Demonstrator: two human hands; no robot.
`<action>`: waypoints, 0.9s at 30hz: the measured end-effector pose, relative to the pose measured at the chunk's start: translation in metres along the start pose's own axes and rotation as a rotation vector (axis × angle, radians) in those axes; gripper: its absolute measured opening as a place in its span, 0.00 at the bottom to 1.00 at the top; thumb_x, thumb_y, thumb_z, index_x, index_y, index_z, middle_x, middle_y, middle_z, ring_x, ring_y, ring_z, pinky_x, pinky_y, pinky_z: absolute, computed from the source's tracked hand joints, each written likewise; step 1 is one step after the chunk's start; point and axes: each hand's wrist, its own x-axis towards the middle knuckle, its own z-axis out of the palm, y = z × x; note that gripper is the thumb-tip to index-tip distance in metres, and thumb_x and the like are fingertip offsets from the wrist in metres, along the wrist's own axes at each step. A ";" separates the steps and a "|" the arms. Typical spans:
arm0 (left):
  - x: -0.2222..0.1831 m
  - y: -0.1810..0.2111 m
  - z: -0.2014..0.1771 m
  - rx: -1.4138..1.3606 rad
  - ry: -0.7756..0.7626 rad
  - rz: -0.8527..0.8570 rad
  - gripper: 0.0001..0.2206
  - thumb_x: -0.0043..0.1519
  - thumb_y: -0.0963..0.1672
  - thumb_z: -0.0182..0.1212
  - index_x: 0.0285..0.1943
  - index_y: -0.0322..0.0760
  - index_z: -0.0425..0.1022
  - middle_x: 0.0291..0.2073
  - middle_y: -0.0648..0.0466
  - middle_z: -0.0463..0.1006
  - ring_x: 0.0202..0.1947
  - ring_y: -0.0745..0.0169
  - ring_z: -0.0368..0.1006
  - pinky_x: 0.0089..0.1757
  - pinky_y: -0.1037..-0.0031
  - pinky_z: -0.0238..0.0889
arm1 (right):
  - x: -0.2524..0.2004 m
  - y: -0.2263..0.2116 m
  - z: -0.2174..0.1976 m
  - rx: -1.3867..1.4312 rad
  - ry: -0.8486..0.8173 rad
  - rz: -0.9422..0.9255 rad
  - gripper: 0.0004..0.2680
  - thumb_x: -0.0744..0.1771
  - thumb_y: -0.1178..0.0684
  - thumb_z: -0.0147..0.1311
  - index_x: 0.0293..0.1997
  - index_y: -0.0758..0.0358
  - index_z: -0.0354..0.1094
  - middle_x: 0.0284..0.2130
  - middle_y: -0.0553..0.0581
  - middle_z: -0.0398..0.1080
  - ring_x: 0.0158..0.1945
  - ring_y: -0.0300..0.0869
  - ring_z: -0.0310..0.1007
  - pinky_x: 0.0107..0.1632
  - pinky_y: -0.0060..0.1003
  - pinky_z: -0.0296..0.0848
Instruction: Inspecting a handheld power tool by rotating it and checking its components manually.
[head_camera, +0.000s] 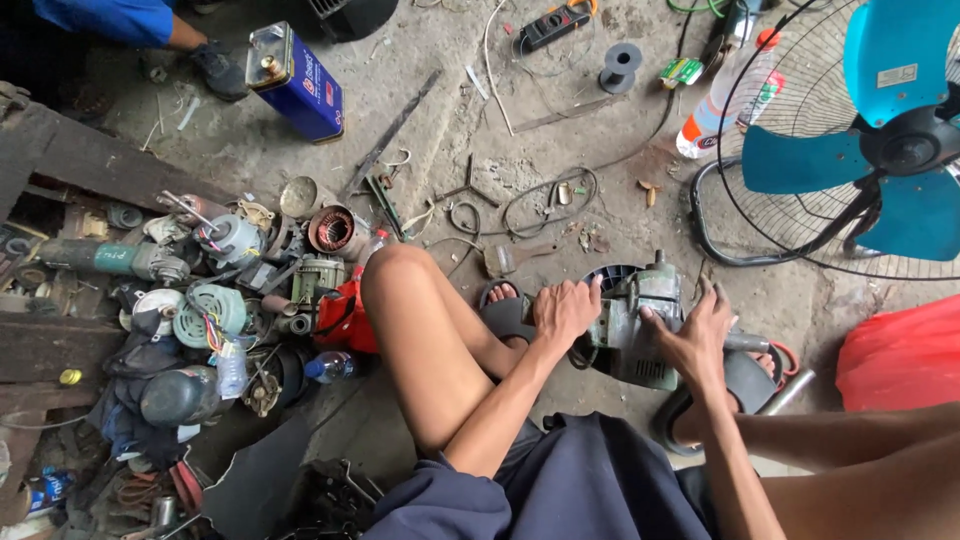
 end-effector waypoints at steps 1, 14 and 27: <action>-0.003 0.000 -0.004 0.003 0.000 -0.002 0.31 0.77 0.54 0.47 0.30 0.34 0.88 0.26 0.36 0.87 0.33 0.31 0.90 0.39 0.43 0.79 | -0.002 0.009 0.003 0.002 -0.003 -0.001 0.45 0.65 0.35 0.75 0.88 0.67 0.49 0.77 0.95 0.49 0.82 0.90 0.50 0.82 0.84 0.37; 0.002 -0.001 0.001 -0.022 -0.072 -0.016 0.32 0.78 0.54 0.45 0.31 0.31 0.88 0.27 0.34 0.87 0.34 0.28 0.89 0.40 0.41 0.78 | -0.014 0.011 0.004 -0.057 -0.092 0.023 0.48 0.63 0.31 0.77 0.89 0.67 0.49 0.78 0.94 0.50 0.82 0.89 0.52 0.82 0.84 0.42; 0.001 0.004 -0.013 -0.033 -0.121 -0.052 0.33 0.78 0.54 0.43 0.32 0.30 0.88 0.29 0.33 0.88 0.37 0.26 0.89 0.42 0.41 0.78 | -0.012 0.032 0.012 -0.072 -0.112 0.056 0.51 0.60 0.28 0.78 0.89 0.66 0.50 0.79 0.91 0.52 0.82 0.88 0.53 0.83 0.82 0.44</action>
